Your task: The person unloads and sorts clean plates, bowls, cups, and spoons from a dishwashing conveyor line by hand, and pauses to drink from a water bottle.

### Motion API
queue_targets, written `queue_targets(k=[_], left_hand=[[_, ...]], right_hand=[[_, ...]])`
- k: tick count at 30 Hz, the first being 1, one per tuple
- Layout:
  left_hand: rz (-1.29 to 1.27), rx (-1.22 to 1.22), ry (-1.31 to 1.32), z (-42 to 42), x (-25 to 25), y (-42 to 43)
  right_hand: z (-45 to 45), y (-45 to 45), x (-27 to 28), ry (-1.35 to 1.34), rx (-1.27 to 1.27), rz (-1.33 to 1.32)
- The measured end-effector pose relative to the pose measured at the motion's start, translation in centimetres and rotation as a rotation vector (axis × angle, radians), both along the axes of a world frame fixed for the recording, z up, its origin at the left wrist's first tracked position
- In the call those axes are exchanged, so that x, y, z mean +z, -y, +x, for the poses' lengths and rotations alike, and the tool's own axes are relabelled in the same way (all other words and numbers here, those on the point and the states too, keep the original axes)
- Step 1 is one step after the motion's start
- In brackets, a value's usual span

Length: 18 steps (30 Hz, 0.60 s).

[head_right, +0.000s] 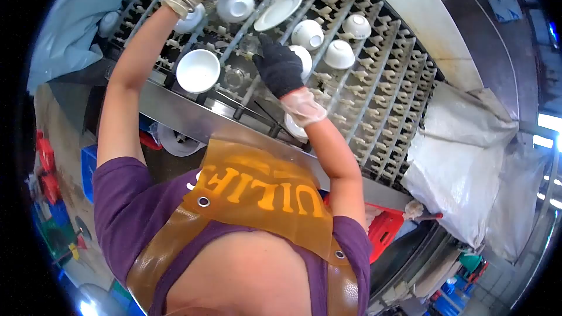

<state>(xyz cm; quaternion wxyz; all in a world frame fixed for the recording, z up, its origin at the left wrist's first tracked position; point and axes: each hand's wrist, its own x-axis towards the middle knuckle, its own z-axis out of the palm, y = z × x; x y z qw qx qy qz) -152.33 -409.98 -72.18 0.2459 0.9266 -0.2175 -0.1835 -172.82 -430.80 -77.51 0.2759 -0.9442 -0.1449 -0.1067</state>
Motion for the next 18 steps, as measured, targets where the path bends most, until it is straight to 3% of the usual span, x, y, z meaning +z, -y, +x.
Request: queue_targets(k=[2,4,5,7,9,11,13,14,15,16,18], left_hand=[[0.164,-0.028,0.03,-1.8,2.2,0.3],[0.283,-0.125,-0.02,-4.8,4.9,-0.8],[0.312,-0.182,-0.05,-6.7,6.0,-1.5],[0.12,-0.427,0.115,-9.9,4.5,-5.7],[-0.13,-0.599,0.277,-15.0,4.5,-7.4],[0.039,-0.537,0.242,-19.2,4.7,-7.4],[0.169,-0.418,0.411,-21.8,2.4,-7.9],[0.403,-0.216,0.267,-22.4,1.6,-6.9],[0.403,-0.213,0.276,-22.6,1.5,-7.0],[0.302,-0.236,0.355,-22.7,1.5,-7.3],[0.01,-0.342,0.56,-22.6,0.6,-8.0]], right_hand=[[2.6,-1.3,-2.3,-0.103,-0.023,-0.042],[3.8,-1.7,-4.4,-0.222,0.032,0.107],[4.0,-1.6,-5.0,-0.096,0.028,0.167],[3.8,-0.8,-3.8,-0.072,0.02,0.292],[4.2,0.0,-3.7,-0.126,0.033,0.699],[3.8,-0.1,0.1,-0.586,-0.059,0.964],[4.4,-0.3,-1.1,-0.853,0.018,1.163],[4.0,-0.3,-1.7,-0.815,-0.015,1.012],[3.6,-0.4,-2.0,-0.772,-0.043,0.861],[3.1,-0.5,-2.9,-0.326,0.032,0.488],[1.1,0.0,-1.0,-0.282,0.098,0.509]])
